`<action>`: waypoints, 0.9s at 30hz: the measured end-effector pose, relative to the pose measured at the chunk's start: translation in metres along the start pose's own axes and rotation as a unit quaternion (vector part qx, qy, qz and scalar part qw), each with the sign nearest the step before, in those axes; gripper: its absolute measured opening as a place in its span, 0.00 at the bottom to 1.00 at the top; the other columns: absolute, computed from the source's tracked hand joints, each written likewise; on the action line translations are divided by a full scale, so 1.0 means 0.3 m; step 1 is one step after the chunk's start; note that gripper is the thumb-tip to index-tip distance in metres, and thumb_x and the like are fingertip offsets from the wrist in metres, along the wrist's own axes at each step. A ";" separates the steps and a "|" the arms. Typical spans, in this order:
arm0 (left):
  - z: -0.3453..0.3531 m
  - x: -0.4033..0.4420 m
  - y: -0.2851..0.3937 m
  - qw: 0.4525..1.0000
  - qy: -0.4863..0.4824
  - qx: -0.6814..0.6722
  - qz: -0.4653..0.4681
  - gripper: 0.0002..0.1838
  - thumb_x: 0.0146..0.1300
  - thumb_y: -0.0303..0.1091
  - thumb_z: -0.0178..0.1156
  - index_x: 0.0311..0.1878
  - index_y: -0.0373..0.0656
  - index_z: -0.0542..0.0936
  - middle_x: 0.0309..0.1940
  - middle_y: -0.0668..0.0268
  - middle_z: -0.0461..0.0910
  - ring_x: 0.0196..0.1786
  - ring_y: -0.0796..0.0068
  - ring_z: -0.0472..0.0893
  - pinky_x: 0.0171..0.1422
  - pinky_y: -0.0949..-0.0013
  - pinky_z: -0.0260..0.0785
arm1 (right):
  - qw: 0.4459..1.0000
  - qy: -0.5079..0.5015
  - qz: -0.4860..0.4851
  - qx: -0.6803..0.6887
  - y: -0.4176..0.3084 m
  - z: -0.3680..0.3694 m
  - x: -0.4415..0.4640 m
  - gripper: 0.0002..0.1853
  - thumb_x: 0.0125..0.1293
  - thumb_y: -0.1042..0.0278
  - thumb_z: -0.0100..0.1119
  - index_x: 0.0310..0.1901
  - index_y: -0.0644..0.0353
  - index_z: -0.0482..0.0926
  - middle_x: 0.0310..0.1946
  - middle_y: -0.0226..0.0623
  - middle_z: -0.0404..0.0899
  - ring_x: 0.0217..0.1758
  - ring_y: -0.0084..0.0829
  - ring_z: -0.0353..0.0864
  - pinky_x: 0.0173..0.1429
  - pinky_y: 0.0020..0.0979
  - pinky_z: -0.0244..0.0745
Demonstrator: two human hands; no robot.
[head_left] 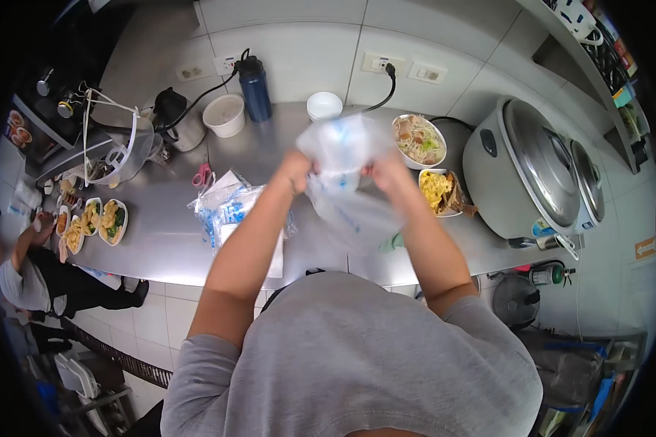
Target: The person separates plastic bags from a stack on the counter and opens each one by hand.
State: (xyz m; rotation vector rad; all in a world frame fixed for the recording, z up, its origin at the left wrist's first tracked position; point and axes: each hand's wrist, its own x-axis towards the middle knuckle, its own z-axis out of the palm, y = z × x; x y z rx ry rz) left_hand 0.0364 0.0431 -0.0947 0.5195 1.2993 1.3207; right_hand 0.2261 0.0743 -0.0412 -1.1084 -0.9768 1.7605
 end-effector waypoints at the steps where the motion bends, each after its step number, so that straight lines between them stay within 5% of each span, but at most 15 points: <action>1: -0.001 -0.032 -0.027 0.997 0.028 0.067 0.028 0.06 0.55 0.23 0.52 0.32 0.34 0.78 0.22 0.60 0.77 0.25 0.70 0.76 0.27 0.67 0.66 | 0.992 0.014 0.026 -0.121 0.095 -0.028 0.036 0.08 0.62 0.72 0.46 0.35 0.64 0.75 0.27 0.36 0.76 0.21 0.24 0.72 0.17 0.26 0.64; 5: -0.019 -0.122 -0.020 0.903 0.090 0.396 0.144 0.12 0.61 0.33 0.53 0.41 0.35 0.78 0.29 0.55 0.81 0.26 0.72 0.78 0.30 0.68 0.68 | 0.994 0.023 -0.048 -0.091 0.213 -0.066 0.002 0.08 0.62 0.70 0.53 0.40 0.63 0.75 0.31 0.33 0.78 0.28 0.23 0.75 0.29 0.25 0.71; 9: -0.061 -0.177 0.044 0.906 0.091 0.218 0.352 0.25 0.60 0.49 0.57 0.51 0.38 0.75 0.38 0.53 0.81 0.34 0.66 0.80 0.39 0.67 0.70 | 0.967 -0.060 -0.224 0.111 0.011 -0.025 -0.113 0.18 0.61 0.68 0.58 0.52 0.63 0.70 0.42 0.33 0.77 0.43 0.25 0.76 0.47 0.27 0.72; 10: -0.028 -0.212 0.059 0.892 0.075 0.214 0.392 0.28 0.59 0.52 0.57 0.53 0.39 0.74 0.41 0.53 0.80 0.38 0.64 0.80 0.42 0.66 0.70 | 0.967 -0.092 -0.228 0.059 -0.017 -0.004 -0.122 0.21 0.61 0.67 0.59 0.54 0.62 0.68 0.44 0.33 0.76 0.47 0.26 0.75 0.50 0.28 0.70; 14: 0.012 -0.264 -0.008 0.883 -0.015 0.397 0.249 0.31 0.56 0.54 0.61 0.55 0.40 0.73 0.47 0.53 0.78 0.41 0.64 0.79 0.45 0.67 0.69 | 0.973 -0.120 -0.163 -0.114 0.059 0.010 -0.114 0.30 0.56 0.63 0.65 0.59 0.60 0.66 0.49 0.37 0.74 0.55 0.29 0.71 0.57 0.31 0.67; 16: -0.016 -0.290 -0.017 0.861 0.024 0.390 0.326 0.29 0.57 0.53 0.61 0.54 0.40 0.73 0.42 0.57 0.78 0.33 0.70 0.75 0.39 0.70 0.68 | 0.974 -0.084 -0.127 -0.166 0.125 -0.035 -0.118 0.31 0.54 0.63 0.67 0.59 0.60 0.67 0.50 0.38 0.74 0.56 0.29 0.71 0.58 0.32 0.66; 18: -0.041 -0.341 -0.027 0.834 0.065 0.377 0.397 0.27 0.58 0.52 0.61 0.52 0.40 0.73 0.37 0.61 0.78 0.25 0.77 0.72 0.32 0.73 0.66 | 0.948 -0.023 -0.203 -0.244 0.192 -0.111 -0.128 0.35 0.49 0.61 0.71 0.58 0.60 0.67 0.51 0.39 0.74 0.57 0.31 0.71 0.60 0.34 0.64; 20: -0.036 -0.439 0.005 0.920 -0.004 0.206 0.334 0.21 0.65 0.47 0.53 0.50 0.38 0.73 0.33 0.64 0.76 0.21 0.81 0.70 0.25 0.78 0.60 | 0.922 0.061 -0.281 -0.258 0.200 -0.131 -0.203 0.39 0.46 0.61 0.74 0.60 0.59 0.66 0.51 0.40 0.74 0.58 0.32 0.70 0.62 0.35 0.62; 23: 0.024 -0.558 0.085 0.940 -0.112 0.062 0.316 0.18 0.70 0.44 0.46 0.46 0.36 0.73 0.32 0.66 0.74 0.18 0.85 0.68 0.20 0.83 0.54 | 0.862 -0.112 -0.416 -0.267 -0.009 0.011 -0.424 0.40 0.43 0.61 0.75 0.59 0.59 0.66 0.50 0.38 0.75 0.58 0.31 0.70 0.62 0.34 0.62; 26: 0.082 -0.632 0.134 0.918 -0.190 0.019 0.348 0.18 0.68 0.45 0.49 0.44 0.36 0.73 0.32 0.66 0.75 0.21 0.84 0.69 0.23 0.83 0.55 | 0.829 -0.233 -0.372 -0.346 -0.107 0.101 -0.525 0.41 0.41 0.61 0.76 0.58 0.59 0.66 0.46 0.36 0.76 0.54 0.30 0.72 0.59 0.33 0.65; 27: 0.088 -0.641 0.142 0.906 -0.196 0.025 0.374 0.18 0.67 0.45 0.50 0.44 0.36 0.73 0.32 0.65 0.75 0.22 0.83 0.70 0.25 0.82 0.56 | 0.877 -0.253 -0.273 -0.304 -0.106 0.094 -0.521 0.39 0.40 0.61 0.76 0.55 0.58 0.68 0.43 0.34 0.76 0.50 0.30 0.73 0.56 0.33 0.67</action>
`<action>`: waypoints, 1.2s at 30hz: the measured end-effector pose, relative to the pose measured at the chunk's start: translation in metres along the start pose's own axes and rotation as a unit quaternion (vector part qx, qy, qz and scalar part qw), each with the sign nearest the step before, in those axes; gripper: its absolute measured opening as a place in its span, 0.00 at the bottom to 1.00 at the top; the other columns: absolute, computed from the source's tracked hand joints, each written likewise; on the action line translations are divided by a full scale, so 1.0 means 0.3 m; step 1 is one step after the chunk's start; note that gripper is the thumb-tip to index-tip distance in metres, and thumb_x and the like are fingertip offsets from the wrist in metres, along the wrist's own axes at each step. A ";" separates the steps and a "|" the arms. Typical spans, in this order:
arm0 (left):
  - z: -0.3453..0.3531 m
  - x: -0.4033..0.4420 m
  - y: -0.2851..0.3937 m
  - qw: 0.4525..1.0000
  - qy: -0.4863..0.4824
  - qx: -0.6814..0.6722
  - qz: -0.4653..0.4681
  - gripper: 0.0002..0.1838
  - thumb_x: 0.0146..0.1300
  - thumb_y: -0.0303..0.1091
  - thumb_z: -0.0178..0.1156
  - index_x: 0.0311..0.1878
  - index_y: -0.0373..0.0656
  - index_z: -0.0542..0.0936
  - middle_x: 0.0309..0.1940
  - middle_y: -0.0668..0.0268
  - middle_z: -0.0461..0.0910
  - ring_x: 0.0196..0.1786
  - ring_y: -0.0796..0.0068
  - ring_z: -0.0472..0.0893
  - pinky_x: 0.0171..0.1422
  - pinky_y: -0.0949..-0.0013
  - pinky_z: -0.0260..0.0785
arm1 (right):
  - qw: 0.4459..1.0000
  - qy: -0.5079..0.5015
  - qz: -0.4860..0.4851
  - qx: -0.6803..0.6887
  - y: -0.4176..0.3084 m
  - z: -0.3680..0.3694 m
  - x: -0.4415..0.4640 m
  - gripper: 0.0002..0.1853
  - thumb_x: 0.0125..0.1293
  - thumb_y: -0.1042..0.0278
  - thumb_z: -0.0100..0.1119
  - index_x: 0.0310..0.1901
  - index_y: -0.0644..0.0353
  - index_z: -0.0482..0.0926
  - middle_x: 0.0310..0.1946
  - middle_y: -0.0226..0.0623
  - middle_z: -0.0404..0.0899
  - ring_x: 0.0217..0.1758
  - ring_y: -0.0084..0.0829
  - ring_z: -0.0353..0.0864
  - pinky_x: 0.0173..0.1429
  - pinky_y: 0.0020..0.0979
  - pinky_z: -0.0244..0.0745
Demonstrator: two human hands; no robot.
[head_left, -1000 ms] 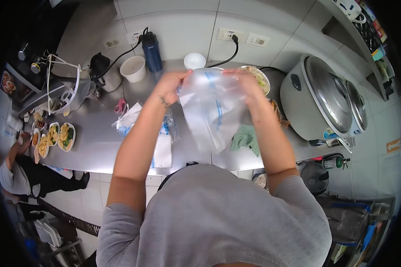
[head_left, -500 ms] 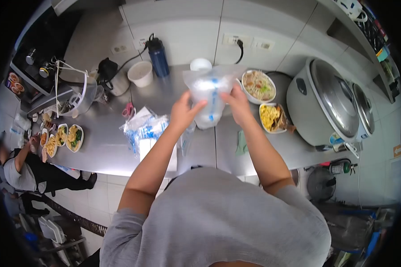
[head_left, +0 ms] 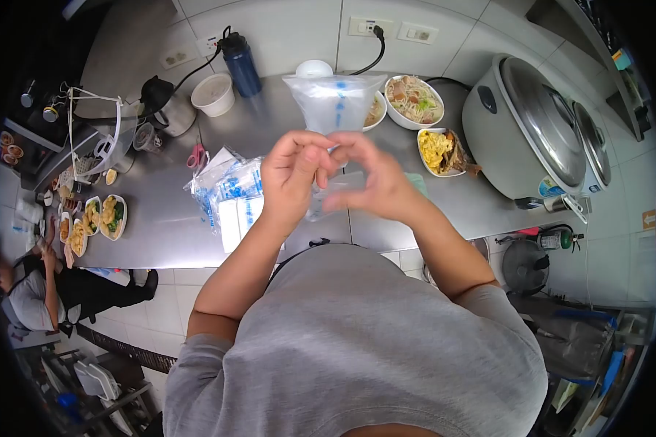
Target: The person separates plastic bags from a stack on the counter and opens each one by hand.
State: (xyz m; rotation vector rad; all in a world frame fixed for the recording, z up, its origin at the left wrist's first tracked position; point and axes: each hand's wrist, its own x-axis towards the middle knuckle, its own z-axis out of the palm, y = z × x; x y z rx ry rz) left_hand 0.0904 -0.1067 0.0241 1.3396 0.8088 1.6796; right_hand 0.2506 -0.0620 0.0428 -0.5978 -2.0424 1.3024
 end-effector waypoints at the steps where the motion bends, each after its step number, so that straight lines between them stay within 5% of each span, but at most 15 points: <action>1: 0.004 0.002 0.009 1.000 -0.006 0.009 0.028 0.18 0.67 0.45 0.52 0.44 0.36 0.73 0.32 0.65 0.75 0.24 0.83 0.70 0.26 0.82 0.56 | 0.999 0.010 0.023 0.026 0.003 -0.019 -0.002 0.36 0.41 0.62 0.75 0.54 0.58 0.69 0.41 0.33 0.76 0.47 0.29 0.74 0.54 0.32 0.68; 3: 0.009 -0.003 0.024 0.998 0.032 0.037 0.051 0.17 0.65 0.43 0.55 0.44 0.36 0.74 0.33 0.65 0.75 0.27 0.82 0.71 0.28 0.81 0.57 | 0.994 0.024 0.068 0.078 -0.001 -0.059 -0.004 0.32 0.43 0.65 0.74 0.52 0.57 0.71 0.36 0.32 0.77 0.42 0.27 0.75 0.50 0.29 0.69; 6: 0.020 -0.017 0.035 0.997 0.054 0.016 0.052 0.16 0.62 0.41 0.59 0.43 0.37 0.74 0.34 0.65 0.76 0.29 0.80 0.72 0.31 0.80 0.60 | 0.995 0.054 -0.054 -0.062 -0.066 -0.020 -0.014 0.18 0.49 0.71 0.69 0.43 0.59 0.76 0.29 0.30 0.77 0.35 0.21 0.75 0.44 0.25 0.70; 9: 0.014 -0.008 0.021 0.995 0.025 0.022 0.094 0.15 0.59 0.37 0.62 0.44 0.37 0.74 0.36 0.64 0.77 0.31 0.79 0.73 0.36 0.80 0.64 | 0.994 -0.034 0.096 -0.024 -0.029 -0.031 -0.020 0.09 0.54 0.74 0.64 0.38 0.61 0.78 0.24 0.29 0.77 0.32 0.19 0.74 0.39 0.22 0.69; 12: 0.017 -0.004 0.053 0.993 -0.006 0.100 0.068 0.15 0.57 0.31 0.64 0.46 0.37 0.74 0.38 0.63 0.78 0.33 0.79 0.75 0.41 0.79 0.67 | 0.987 0.044 0.134 0.073 -0.031 -0.062 -0.027 0.03 0.57 0.76 0.62 0.32 0.63 0.78 0.27 0.28 0.78 0.34 0.17 0.74 0.43 0.22 0.69; 15: 0.014 -0.022 0.078 0.997 0.008 0.067 -0.045 0.14 0.55 0.26 0.64 0.46 0.37 0.76 0.37 0.63 0.80 0.34 0.81 0.76 0.44 0.79 0.68 | 0.994 0.062 0.089 -0.004 -0.060 -0.099 -0.037 0.02 0.59 0.75 0.60 0.32 0.63 0.78 0.30 0.29 0.78 0.35 0.18 0.74 0.43 0.22 0.69; 18: 0.020 -0.019 0.088 0.987 0.024 0.074 -0.140 0.09 0.57 0.27 0.63 0.40 0.37 0.78 0.33 0.66 0.80 0.33 0.82 0.75 0.43 0.80 0.68 | 0.972 0.089 -0.114 -0.186 -0.037 -0.118 -0.029 0.02 0.61 0.76 0.57 0.35 0.63 0.77 0.32 0.29 0.77 0.37 0.18 0.74 0.42 0.21 0.69; 21: 0.001 -0.001 0.072 0.964 -0.046 0.133 -0.226 0.07 0.61 0.32 0.60 0.33 0.38 0.78 0.29 0.69 0.78 0.31 0.84 0.73 0.39 0.81 0.66 | 0.987 0.058 -0.111 0.096 0.003 -0.117 -0.028 0.07 0.62 0.72 0.56 0.41 0.62 0.75 0.36 0.30 0.77 0.40 0.19 0.74 0.45 0.23 0.70; 24: -0.007 0.029 0.011 0.976 -0.067 0.102 -0.179 0.11 0.64 0.36 0.56 0.30 0.39 0.76 0.26 0.73 0.75 0.29 0.87 0.71 0.36 0.82 0.63 | 0.897 0.024 0.111 0.427 -0.004 -0.107 -0.020 0.08 0.61 0.68 0.59 0.39 0.61 0.75 0.29 0.27 0.74 0.34 0.18 0.70 0.40 0.24 0.67; 27: -0.020 0.080 0.016 0.978 -0.050 -0.034 -0.199 0.13 0.66 0.37 0.54 0.27 0.40 0.75 0.25 0.75 0.73 0.30 0.88 0.68 0.36 0.81 0.62 | 0.874 -0.156 0.162 0.430 0.053 -0.160 -0.005 0.09 0.62 0.67 0.58 0.41 0.60 0.74 0.29 0.28 0.73 0.34 0.16 0.70 0.39 0.23 0.66; 28: -0.023 0.095 0.027 0.968 -0.046 -0.089 -0.228 0.14 0.66 0.37 0.54 0.26 0.40 0.74 0.24 0.76 0.72 0.30 0.88 0.67 0.37 0.81 0.61 | 0.891 -0.147 0.144 0.405 0.068 -0.152 0.001 0.09 0.62 0.67 0.58 0.42 0.60 0.73 0.29 0.28 0.73 0.34 0.17 0.70 0.39 0.24 0.66; 30: -0.014 0.110 0.036 0.975 -0.064 0.013 -0.211 0.14 0.66 0.36 0.54 0.26 0.40 0.74 0.24 0.76 0.72 0.30 0.88 0.67 0.37 0.81 0.61 | 0.920 -0.127 0.108 0.353 0.078 -0.123 0.022 0.10 0.63 0.67 0.57 0.43 0.60 0.73 0.30 0.29 0.74 0.33 0.18 0.71 0.39 0.25 0.67; 33: -0.038 0.118 0.007 0.967 -0.093 0.127 -0.201 0.14 0.66 0.37 0.54 0.25 0.41 0.73 0.24 0.76 0.71 0.30 0.89 0.66 0.35 0.81 0.60 | 0.891 0.010 0.076 0.448 0.079 -0.129 0.068 0.11 0.63 0.66 0.57 0.44 0.61 0.73 0.32 0.30 0.75 0.33 0.19 0.73 0.40 0.25 0.70; 36: -0.053 0.124 -0.006 0.960 -0.096 0.179 -0.194 0.14 0.66 0.37 0.55 0.25 0.41 0.72 0.22 0.77 0.69 0.29 0.89 0.64 0.33 0.81 0.58 | 0.829 -0.019 0.140 0.541 -0.004 -0.155 0.095 0.09 0.63 0.67 0.57 0.42 0.60 0.73 0.35 0.32 0.76 0.34 0.21 0.75 0.43 0.28 0.71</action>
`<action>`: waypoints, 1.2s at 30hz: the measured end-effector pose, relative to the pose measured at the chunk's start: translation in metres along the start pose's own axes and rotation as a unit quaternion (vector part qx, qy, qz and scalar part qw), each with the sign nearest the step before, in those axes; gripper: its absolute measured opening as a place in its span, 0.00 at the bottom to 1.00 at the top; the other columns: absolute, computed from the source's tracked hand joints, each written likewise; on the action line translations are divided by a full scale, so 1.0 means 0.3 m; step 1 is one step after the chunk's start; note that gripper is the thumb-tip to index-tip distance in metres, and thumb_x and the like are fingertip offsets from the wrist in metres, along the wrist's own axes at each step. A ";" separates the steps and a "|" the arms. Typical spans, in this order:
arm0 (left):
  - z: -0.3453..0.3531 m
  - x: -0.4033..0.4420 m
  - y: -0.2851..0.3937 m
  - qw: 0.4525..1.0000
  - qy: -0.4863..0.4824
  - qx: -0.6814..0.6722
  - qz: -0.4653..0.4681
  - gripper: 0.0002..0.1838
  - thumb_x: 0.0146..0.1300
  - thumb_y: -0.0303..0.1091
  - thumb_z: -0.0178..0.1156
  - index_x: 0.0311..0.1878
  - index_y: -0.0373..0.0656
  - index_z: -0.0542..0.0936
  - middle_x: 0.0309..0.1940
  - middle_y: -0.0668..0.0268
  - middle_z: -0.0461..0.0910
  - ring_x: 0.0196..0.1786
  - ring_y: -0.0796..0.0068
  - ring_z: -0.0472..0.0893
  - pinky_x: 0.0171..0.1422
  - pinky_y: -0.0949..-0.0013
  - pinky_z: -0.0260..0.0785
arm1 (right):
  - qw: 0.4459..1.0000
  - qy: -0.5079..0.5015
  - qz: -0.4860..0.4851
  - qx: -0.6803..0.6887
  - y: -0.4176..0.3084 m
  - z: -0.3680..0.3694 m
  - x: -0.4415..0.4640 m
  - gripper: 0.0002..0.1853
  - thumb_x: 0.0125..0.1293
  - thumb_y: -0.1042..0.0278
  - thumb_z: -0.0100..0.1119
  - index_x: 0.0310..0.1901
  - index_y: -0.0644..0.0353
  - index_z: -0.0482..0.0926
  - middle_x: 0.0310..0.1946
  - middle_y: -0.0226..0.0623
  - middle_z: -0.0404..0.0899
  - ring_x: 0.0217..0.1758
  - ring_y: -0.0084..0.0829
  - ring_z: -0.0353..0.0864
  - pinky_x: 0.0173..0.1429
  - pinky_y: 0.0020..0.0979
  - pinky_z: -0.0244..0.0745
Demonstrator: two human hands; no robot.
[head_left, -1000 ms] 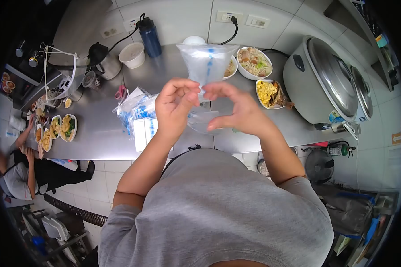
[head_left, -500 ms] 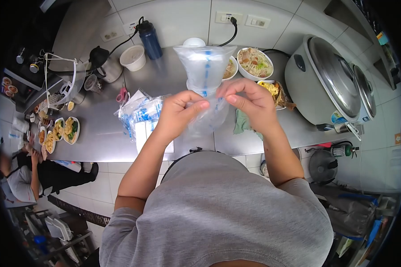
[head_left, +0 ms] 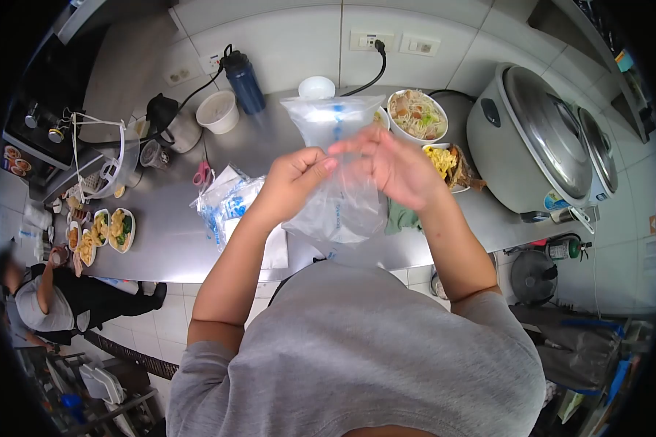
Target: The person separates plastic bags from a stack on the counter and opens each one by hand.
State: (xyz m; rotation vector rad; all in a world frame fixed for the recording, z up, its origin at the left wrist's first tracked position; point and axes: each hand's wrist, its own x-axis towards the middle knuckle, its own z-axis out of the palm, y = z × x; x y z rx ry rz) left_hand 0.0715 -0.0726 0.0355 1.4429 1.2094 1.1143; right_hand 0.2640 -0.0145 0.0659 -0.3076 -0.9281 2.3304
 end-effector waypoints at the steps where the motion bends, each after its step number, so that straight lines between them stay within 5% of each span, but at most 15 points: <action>1: -0.002 -0.001 0.000 1.000 0.005 0.009 0.000 0.14 0.65 0.37 0.55 0.25 0.41 0.72 0.22 0.77 0.68 0.29 0.89 0.64 0.32 0.81 0.57 | 0.999 -0.008 0.033 -0.031 0.012 -0.012 -0.003 0.09 0.63 0.67 0.56 0.42 0.61 0.73 0.36 0.32 0.76 0.34 0.22 0.75 0.44 0.28 0.71; 4: 0.006 0.006 0.005 0.996 0.053 -0.057 0.051 0.15 0.65 0.40 0.55 0.25 0.42 0.72 0.21 0.78 0.67 0.28 0.89 0.62 0.32 0.81 0.55 | 0.988 -0.037 0.096 -0.114 0.059 -0.068 -0.019 0.10 0.63 0.66 0.55 0.42 0.62 0.74 0.37 0.33 0.76 0.35 0.24 0.76 0.44 0.29 0.71; 8: -0.038 0.003 0.005 0.965 -0.025 -0.258 -0.052 0.15 0.66 0.41 0.53 0.28 0.41 0.74 0.23 0.73 0.72 0.28 0.85 0.68 0.37 0.79 0.62 | 0.985 -0.090 0.078 -0.122 0.043 -0.180 -0.018 0.14 0.59 0.67 0.60 0.43 0.67 0.73 0.37 0.35 0.77 0.32 0.24 0.76 0.40 0.25 0.70; 10: -0.042 -0.003 0.032 0.894 -0.015 -0.443 -0.060 0.15 0.66 0.42 0.52 0.31 0.40 0.75 0.24 0.70 0.75 0.29 0.82 0.73 0.40 0.76 0.66 | 0.988 -0.106 0.048 -0.103 0.013 -0.216 -0.020 0.14 0.57 0.67 0.61 0.42 0.67 0.74 0.35 0.36 0.78 0.32 0.24 0.76 0.39 0.25 0.71; 13: -0.127 0.074 -0.028 0.738 -0.291 -0.607 -0.048 0.14 0.65 0.39 0.51 0.37 0.35 0.77 0.28 0.63 0.79 0.30 0.73 0.78 0.41 0.72 0.71 | 0.994 -0.086 -0.014 -0.068 -0.053 -0.174 -0.007 0.11 0.60 0.65 0.58 0.38 0.64 0.76 0.31 0.34 0.77 0.35 0.25 0.77 0.40 0.26 0.73; 16: -0.188 0.154 0.030 0.817 -0.128 -0.539 -0.162 0.15 0.65 0.36 0.51 0.43 0.31 0.76 0.31 0.60 0.80 0.31 0.70 0.80 0.41 0.71 0.73 | 0.994 0.080 -0.072 -0.020 -0.113 -0.108 0.064 0.10 0.61 0.66 0.56 0.37 0.64 0.77 0.28 0.35 0.77 0.33 0.27 0.78 0.40 0.29 0.76; 19: -0.174 0.231 -0.026 0.915 -0.039 -0.396 -0.070 0.15 0.65 0.36 0.50 0.45 0.34 0.76 0.35 0.58 0.80 0.34 0.69 0.80 0.40 0.70 0.75 | 0.956 0.248 -0.102 -0.116 -0.057 -0.139 0.133 0.08 0.62 0.67 0.53 0.33 0.63 0.76 0.25 0.34 0.76 0.27 0.27 0.77 0.33 0.29 0.76; 20: -0.203 0.268 -0.244 0.880 -0.094 -0.458 -0.082 0.14 0.65 0.36 0.51 0.47 0.36 0.76 0.37 0.59 0.79 0.37 0.69 0.80 0.41 0.70 0.75 | 0.955 0.225 -0.089 -0.171 0.008 -0.246 0.162 0.07 0.62 0.68 0.52 0.32 0.63 0.75 0.25 0.34 0.76 0.24 0.27 0.76 0.29 0.28 0.75; 22: -0.096 0.254 -0.425 0.798 0.075 -0.569 -0.184 0.13 0.65 0.35 0.49 0.47 0.38 0.75 0.38 0.63 0.79 0.37 0.71 0.80 0.37 0.72 0.75 | 0.952 0.282 -0.048 -0.111 0.167 -0.460 0.230 0.09 0.63 0.65 0.52 0.29 0.61 0.74 0.24 0.32 0.75 0.20 0.24 0.72 0.22 0.28 0.70; 24: -0.069 0.225 -0.582 0.907 0.099 -0.304 -0.276 0.16 0.65 0.40 0.51 0.49 0.38 0.73 0.38 0.65 0.79 0.38 0.75 0.79 0.34 0.74 0.74 | 0.886 0.384 0.001 -0.260 0.274 -0.433 0.190 0.13 0.65 0.60 0.52 0.30 0.61 0.74 0.23 0.29 0.74 0.20 0.22 0.71 0.24 0.25 0.67; 27: -0.066 0.201 -0.434 0.970 0.165 -0.069 -0.164 0.22 0.65 0.44 0.53 0.53 0.36 0.70 0.40 0.63 0.78 0.41 0.74 0.79 0.40 0.72 0.73 | 0.869 0.365 -0.142 -0.302 0.287 -0.494 0.194 0.12 0.66 0.60 0.52 0.36 0.61 0.75 0.27 0.29 0.75 0.26 0.22 0.73 0.31 0.23 0.69; 29: -0.060 0.216 -0.327 0.957 0.237 -0.138 0.094 0.25 0.63 0.45 0.56 0.56 0.36 0.67 0.41 0.62 0.77 0.43 0.71 0.78 0.45 0.69 0.72 | 0.900 0.291 -0.294 -0.140 0.150 -0.327 0.192 0.17 0.63 0.59 0.57 0.46 0.62 0.73 0.35 0.32 0.77 0.37 0.24 0.76 0.41 0.25 0.72; 31: -0.025 0.233 -0.227 0.926 0.253 -0.164 0.229 0.29 0.61 0.46 0.59 0.57 0.36 0.66 0.44 0.61 0.76 0.46 0.69 0.77 0.51 0.66 0.69 | 0.900 0.205 -0.346 -0.168 0.079 -0.240 0.222 0.23 0.60 0.57 0.61 0.52 0.63 0.69 0.41 0.34 0.76 0.43 0.26 0.76 0.47 0.28 0.71; 33: 0.043 0.251 -0.160 0.926 0.228 -0.160 0.253 0.32 0.59 0.48 0.60 0.59 0.36 0.65 0.46 0.59 0.76 0.50 0.66 0.76 0.56 0.64 0.66 | 0.894 0.181 -0.320 -0.258 0.117 -0.258 0.240 0.30 0.58 0.53 0.62 0.56 0.64 0.67 0.46 0.36 0.75 0.48 0.28 0.75 0.52 0.31 0.70; 36: 0.117 0.253 -0.391 0.958 0.246 -0.069 0.127 0.35 0.56 0.50 0.63 0.58 0.35 0.65 0.49 0.54 0.75 0.54 0.64 0.74 0.57 0.65 0.65 | 0.854 0.200 -0.238 -0.417 0.263 -0.385 0.249 0.35 0.57 0.48 0.62 0.58 0.65 0.65 0.50 0.39 0.73 0.52 0.31 0.73 0.56 0.33 0.67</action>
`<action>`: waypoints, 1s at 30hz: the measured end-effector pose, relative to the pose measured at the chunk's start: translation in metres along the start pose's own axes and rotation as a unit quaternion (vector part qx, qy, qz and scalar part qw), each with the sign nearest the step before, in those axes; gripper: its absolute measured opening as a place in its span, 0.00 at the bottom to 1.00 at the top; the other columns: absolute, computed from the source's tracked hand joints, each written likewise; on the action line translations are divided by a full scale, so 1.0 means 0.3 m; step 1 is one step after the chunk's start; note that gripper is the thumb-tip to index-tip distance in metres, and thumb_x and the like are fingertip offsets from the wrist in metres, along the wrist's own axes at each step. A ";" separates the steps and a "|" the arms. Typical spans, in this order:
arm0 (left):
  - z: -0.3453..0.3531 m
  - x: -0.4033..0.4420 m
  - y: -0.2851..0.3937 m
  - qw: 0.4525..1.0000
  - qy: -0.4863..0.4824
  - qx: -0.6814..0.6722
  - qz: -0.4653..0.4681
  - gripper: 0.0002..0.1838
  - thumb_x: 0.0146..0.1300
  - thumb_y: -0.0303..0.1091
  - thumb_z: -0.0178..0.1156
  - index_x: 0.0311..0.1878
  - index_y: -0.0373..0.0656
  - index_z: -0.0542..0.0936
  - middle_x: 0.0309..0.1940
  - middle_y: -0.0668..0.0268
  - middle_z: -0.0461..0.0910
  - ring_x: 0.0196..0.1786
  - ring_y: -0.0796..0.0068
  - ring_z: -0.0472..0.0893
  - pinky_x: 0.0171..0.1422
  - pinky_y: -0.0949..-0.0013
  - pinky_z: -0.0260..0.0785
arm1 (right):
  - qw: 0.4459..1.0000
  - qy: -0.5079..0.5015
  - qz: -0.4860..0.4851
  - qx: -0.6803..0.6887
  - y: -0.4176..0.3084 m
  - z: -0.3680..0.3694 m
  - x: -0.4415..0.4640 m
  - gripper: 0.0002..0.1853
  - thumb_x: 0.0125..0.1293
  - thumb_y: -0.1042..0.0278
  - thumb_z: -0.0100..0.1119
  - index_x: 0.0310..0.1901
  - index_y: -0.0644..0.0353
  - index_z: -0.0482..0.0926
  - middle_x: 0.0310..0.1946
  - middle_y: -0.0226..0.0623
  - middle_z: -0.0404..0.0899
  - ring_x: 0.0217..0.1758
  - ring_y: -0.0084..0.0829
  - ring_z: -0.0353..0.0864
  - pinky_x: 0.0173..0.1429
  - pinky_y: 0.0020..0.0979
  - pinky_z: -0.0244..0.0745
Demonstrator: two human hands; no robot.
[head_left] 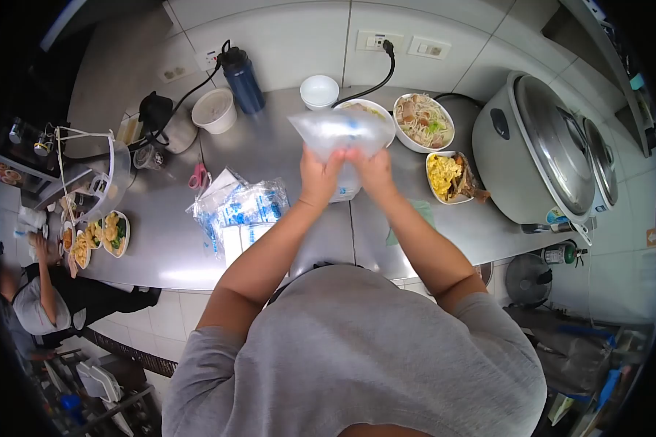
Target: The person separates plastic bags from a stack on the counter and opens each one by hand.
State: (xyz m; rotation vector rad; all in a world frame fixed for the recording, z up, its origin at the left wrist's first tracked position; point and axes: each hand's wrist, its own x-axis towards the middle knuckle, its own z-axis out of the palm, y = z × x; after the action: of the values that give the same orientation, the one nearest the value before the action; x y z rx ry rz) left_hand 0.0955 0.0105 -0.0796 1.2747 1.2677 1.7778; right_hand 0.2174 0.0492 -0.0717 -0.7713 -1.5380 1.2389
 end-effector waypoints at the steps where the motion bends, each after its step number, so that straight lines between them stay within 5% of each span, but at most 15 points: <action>1: -0.002 -0.006 -0.026 0.999 -0.010 0.019 0.028 0.35 0.56 0.51 0.63 0.57 0.35 0.65 0.49 0.52 0.74 0.54 0.62 0.74 0.58 0.65 0.64 | 1.000 0.004 -0.026 -0.006 0.031 0.008 -0.030 0.34 0.56 0.50 0.63 0.57 0.65 0.65 0.50 0.41 0.73 0.52 0.31 0.73 0.56 0.33 0.67; 3: -0.023 -0.036 -0.053 0.995 -0.027 0.060 0.078 0.35 0.55 0.52 0.62 0.56 0.34 0.66 0.49 0.49 0.74 0.55 0.58 0.74 0.58 0.64 0.64 | 0.998 0.008 -0.043 -0.040 0.098 0.009 -0.060 0.34 0.57 0.52 0.64 0.57 0.66 0.64 0.51 0.43 0.73 0.54 0.32 0.72 0.57 0.34 0.66; 6: -0.095 -0.060 -0.099 0.965 -0.115 0.234 -0.002 0.35 0.55 0.51 0.62 0.56 0.33 0.67 0.52 0.46 0.72 0.58 0.51 0.71 0.62 0.61 0.61 | 0.992 -0.025 0.010 -0.123 0.143 -0.007 -0.143 0.33 0.58 0.54 0.62 0.58 0.66 0.64 0.52 0.47 0.72 0.56 0.37 0.71 0.58 0.36 0.65; 8: -0.188 -0.107 -0.071 0.933 -0.139 0.325 0.066 0.34 0.57 0.49 0.61 0.58 0.33 0.66 0.55 0.47 0.70 0.61 0.50 0.67 0.65 0.59 0.58 | 0.981 -0.065 0.040 -0.176 0.094 -0.054 -0.171 0.32 0.59 0.55 0.62 0.58 0.67 0.63 0.54 0.49 0.71 0.58 0.42 0.70 0.61 0.38 0.63; 10: -0.320 -0.150 -0.017 0.901 -0.158 0.395 0.087 0.28 0.59 0.42 0.59 0.60 0.37 0.67 0.59 0.50 0.68 0.65 0.51 0.62 0.69 0.58 0.53 | 0.909 -0.042 -0.071 -0.408 0.126 -0.136 -0.284 0.32 0.58 0.57 0.61 0.59 0.67 0.62 0.56 0.52 0.68 0.61 0.49 0.65 0.64 0.42 0.58; 14: -0.714 -0.408 0.006 0.888 -0.025 0.460 0.015 0.20 0.58 0.36 0.59 0.54 0.43 0.75 0.56 0.56 0.71 0.62 0.56 0.66 0.67 0.56 0.54 | 0.786 0.012 -0.024 -0.618 0.200 -0.326 -0.611 0.27 0.57 0.62 0.58 0.58 0.64 0.67 0.58 0.48 0.68 0.61 0.47 0.65 0.63 0.46 0.56; 17: -0.760 -0.533 0.007 0.785 -0.065 0.616 -0.005 0.18 0.57 0.37 0.60 0.51 0.45 0.77 0.55 0.57 0.72 0.60 0.58 0.68 0.68 0.51 0.51 | 0.755 -0.036 -0.060 -0.653 0.242 -0.380 -0.704 0.19 0.56 0.67 0.56 0.50 0.61 0.76 0.56 0.42 0.70 0.59 0.43 0.67 0.62 0.44 0.56; 18: -0.742 -0.543 -0.011 0.778 -0.044 0.627 0.016 0.18 0.55 0.37 0.61 0.50 0.47 0.78 0.50 0.60 0.74 0.55 0.60 0.71 0.65 0.49 0.52 | 0.774 -0.013 -0.027 -0.633 0.221 -0.364 -0.671 0.11 0.55 0.71 0.56 0.41 0.58 0.80 0.52 0.37 0.73 0.55 0.41 0.69 0.60 0.41 0.58; 22: -0.713 -0.431 -0.070 0.773 -0.017 0.633 0.025 0.14 0.53 0.36 0.62 0.44 0.47 0.80 0.37 0.65 0.77 0.44 0.63 0.73 0.54 0.56 0.58 | 0.823 -0.006 0.014 -0.568 0.215 -0.345 -0.524 0.06 0.51 0.72 0.60 0.33 0.57 0.79 0.47 0.38 0.73 0.53 0.42 0.69 0.57 0.42 0.59; 26: -0.695 -0.316 -0.164 0.773 0.065 0.631 -0.023 0.07 0.53 0.34 0.62 0.36 0.47 0.82 0.34 0.65 0.78 0.43 0.62 0.75 0.51 0.59 0.59 | 0.829 0.007 -0.068 -0.556 0.130 -0.235 -0.461 0.12 0.48 0.70 0.64 0.37 0.58 0.77 0.51 0.41 0.70 0.56 0.44 0.66 0.58 0.44 0.58; 30: -0.673 -0.268 -0.127 0.783 0.087 0.615 0.017 0.06 0.53 0.37 0.62 0.32 0.47 0.83 0.42 0.64 0.78 0.48 0.62 0.74 0.57 0.58 0.58 | 0.846 -0.051 -0.145 -0.511 0.048 -0.129 -0.459 0.15 0.50 0.69 0.63 0.42 0.57 0.77 0.53 0.40 0.70 0.60 0.45 0.64 0.61 0.45 0.58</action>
State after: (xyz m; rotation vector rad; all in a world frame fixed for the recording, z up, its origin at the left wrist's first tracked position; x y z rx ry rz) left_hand -0.0665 -0.1160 -0.1600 1.7359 2.7266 0.9419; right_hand 0.2966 -0.0579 -0.1261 -1.0678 -2.3089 0.1404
